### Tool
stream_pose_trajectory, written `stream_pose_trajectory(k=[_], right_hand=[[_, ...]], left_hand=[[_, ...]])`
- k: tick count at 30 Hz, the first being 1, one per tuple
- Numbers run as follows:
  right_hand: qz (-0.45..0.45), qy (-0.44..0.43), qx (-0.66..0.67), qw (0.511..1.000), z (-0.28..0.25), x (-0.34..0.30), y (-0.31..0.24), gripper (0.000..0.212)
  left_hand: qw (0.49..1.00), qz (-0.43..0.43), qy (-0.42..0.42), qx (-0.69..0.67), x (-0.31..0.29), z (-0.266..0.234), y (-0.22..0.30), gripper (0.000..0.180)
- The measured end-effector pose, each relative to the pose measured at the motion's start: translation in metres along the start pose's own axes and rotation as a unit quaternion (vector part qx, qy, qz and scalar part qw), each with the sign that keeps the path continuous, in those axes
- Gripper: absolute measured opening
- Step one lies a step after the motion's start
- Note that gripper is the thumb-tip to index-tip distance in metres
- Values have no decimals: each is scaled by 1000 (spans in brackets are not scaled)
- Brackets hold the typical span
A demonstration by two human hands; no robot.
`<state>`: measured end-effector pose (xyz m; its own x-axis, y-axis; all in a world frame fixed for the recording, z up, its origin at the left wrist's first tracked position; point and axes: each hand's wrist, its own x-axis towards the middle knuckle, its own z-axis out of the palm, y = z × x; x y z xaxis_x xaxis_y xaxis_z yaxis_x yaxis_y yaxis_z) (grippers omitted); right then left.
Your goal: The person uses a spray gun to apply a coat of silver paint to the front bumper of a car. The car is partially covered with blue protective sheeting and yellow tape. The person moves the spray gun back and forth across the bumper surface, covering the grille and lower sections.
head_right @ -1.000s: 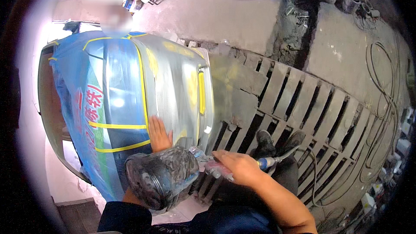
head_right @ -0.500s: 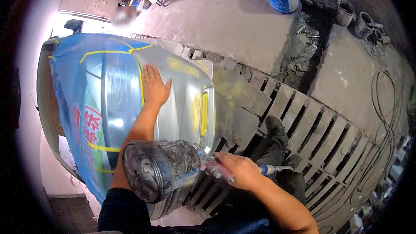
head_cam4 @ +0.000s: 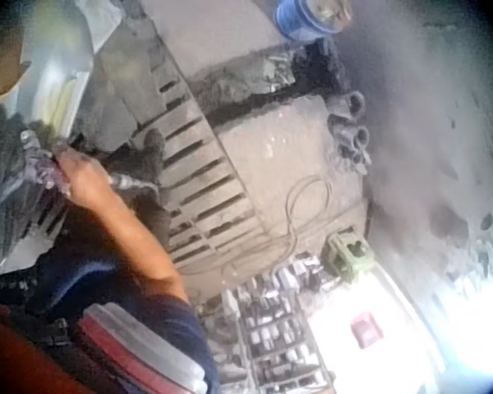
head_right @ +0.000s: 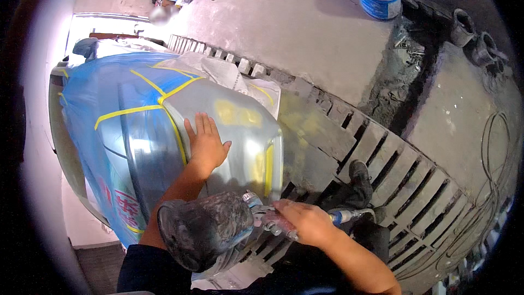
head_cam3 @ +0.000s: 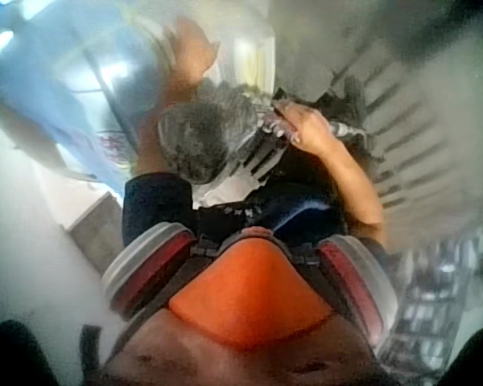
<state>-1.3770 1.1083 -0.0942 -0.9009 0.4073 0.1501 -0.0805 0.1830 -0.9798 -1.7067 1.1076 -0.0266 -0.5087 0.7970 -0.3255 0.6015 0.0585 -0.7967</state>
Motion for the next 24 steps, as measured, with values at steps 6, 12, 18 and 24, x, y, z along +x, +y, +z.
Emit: stream_pose_trajectory(k=[6, 12, 18, 24], right_hand=[[-7, 14, -15, 1000, -19, 17, 6, 42], [-17, -22, -44, 999, -42, 10, 27, 44], [-28, -44, -1, 999, -68, 7, 46, 48], [-15, -50, -2, 999, -84, 17, 81, 51]], left_hand=[[987, -127, -97, -9, 73, -12, -52, 86], [996, 8, -43, -73, 43, 35, 12, 92], [988, 31, -118, -91, 58, 5, -14, 94], [993, -82, -81, -38, 138, 39, -20, 90]])
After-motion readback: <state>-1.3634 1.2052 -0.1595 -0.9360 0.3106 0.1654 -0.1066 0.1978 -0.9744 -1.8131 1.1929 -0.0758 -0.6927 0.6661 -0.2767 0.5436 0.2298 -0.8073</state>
